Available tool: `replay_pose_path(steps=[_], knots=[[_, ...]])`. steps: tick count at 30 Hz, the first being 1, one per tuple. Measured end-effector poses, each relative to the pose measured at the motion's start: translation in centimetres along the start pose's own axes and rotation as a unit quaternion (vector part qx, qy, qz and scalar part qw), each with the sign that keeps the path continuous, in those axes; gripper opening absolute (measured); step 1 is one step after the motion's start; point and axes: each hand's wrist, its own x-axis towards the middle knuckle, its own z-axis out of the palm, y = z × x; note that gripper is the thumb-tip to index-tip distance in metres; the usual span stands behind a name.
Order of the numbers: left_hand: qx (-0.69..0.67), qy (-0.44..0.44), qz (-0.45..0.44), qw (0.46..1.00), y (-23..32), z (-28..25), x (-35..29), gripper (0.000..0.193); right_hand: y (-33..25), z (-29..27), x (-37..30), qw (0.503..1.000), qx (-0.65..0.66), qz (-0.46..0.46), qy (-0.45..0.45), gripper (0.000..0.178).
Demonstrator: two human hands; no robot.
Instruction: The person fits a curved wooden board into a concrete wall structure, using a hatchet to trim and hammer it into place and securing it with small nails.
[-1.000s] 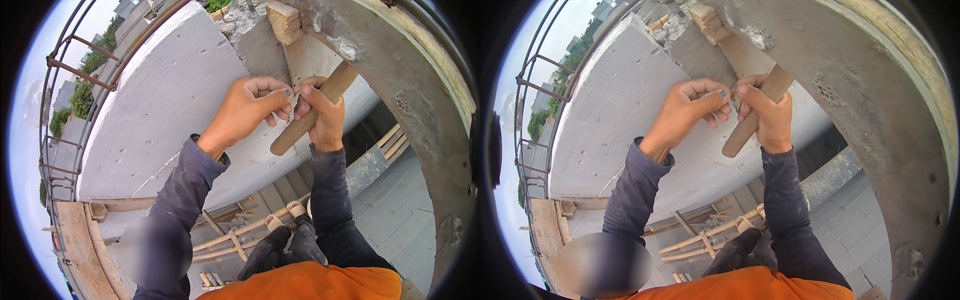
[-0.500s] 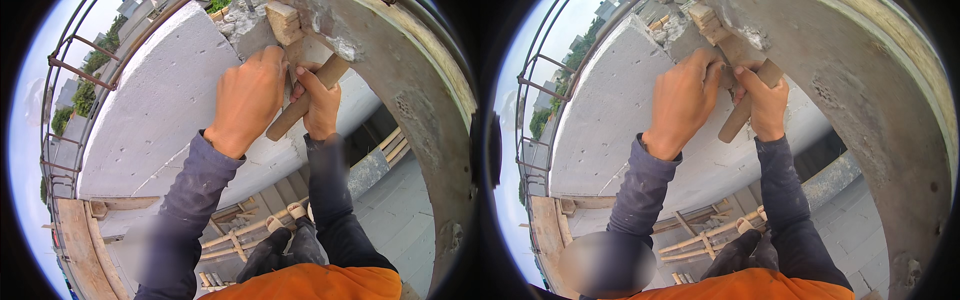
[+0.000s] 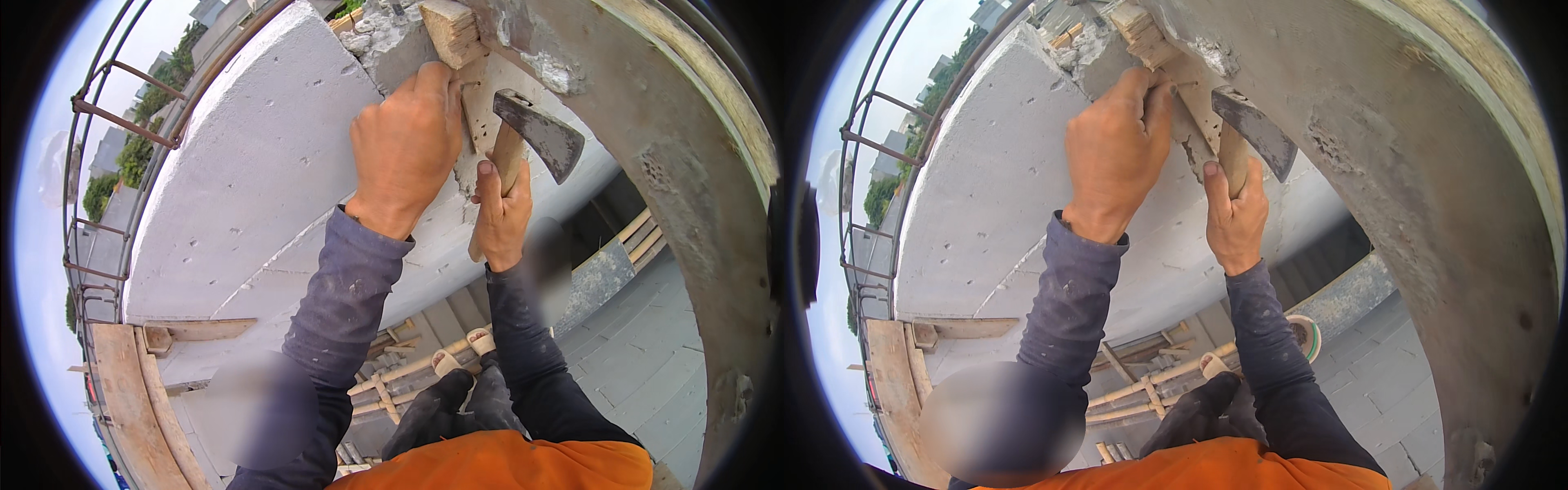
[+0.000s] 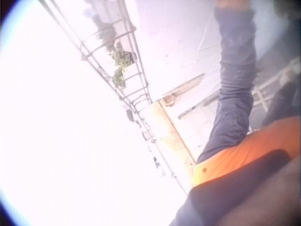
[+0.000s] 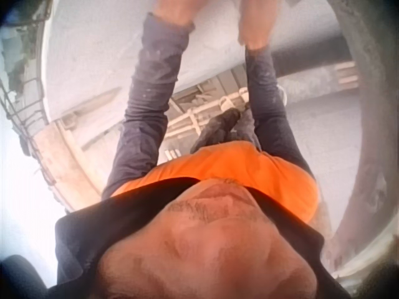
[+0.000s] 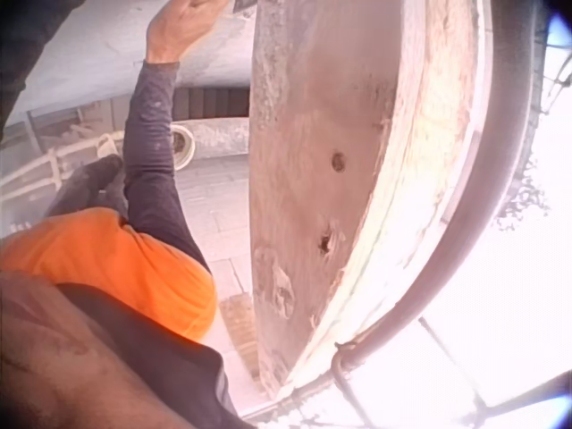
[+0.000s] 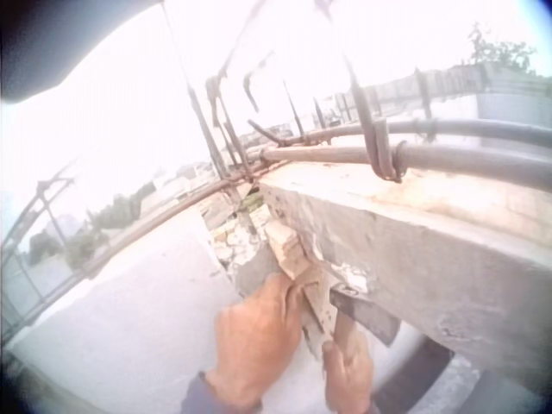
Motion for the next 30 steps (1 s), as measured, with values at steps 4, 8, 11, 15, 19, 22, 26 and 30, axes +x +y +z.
replay_pose_path(steps=[4,8,11,15,19,22,26,30], knots=[[0.002,0.035,0.030,0.999,-0.7,0.9,-0.3,0.012,-1.2,-0.1,-0.4,0.999,-0.044,-0.019,-0.008,0.044],[0.016,0.046,0.041,0.998,-0.8,1.0,-0.4,0.016,-2.1,0.5,-0.3,0.994,-0.068,-0.084,0.018,0.043],[0.010,0.039,0.046,0.998,-0.8,1.2,-0.3,0.017,-1.2,0.6,0.3,0.990,-0.105,-0.097,0.013,0.041],[0.030,0.005,0.016,0.999,-0.2,0.5,-0.2,0.011,-2.3,0.7,-0.1,0.995,-0.061,-0.079,0.026,0.039],[0.038,-0.004,0.012,0.999,-0.1,0.3,-0.1,0.013,-1.0,1.5,0.5,0.990,-0.098,-0.104,0.012,0.042],[0.042,-0.001,0.006,0.999,-0.1,0.3,-0.2,0.015,-1.9,1.4,0.2,0.993,-0.043,-0.085,0.072,0.041],[0.037,-0.012,-0.012,0.999,0.1,0.4,-0.1,0.017,-0.9,1.3,0.6,0.990,-0.121,-0.071,0.023,0.040],[0.049,-0.026,-0.024,0.998,0.3,0.1,0.0,0.018,-2.2,0.3,0.2,0.999,-0.014,-0.031,0.029,0.042]])
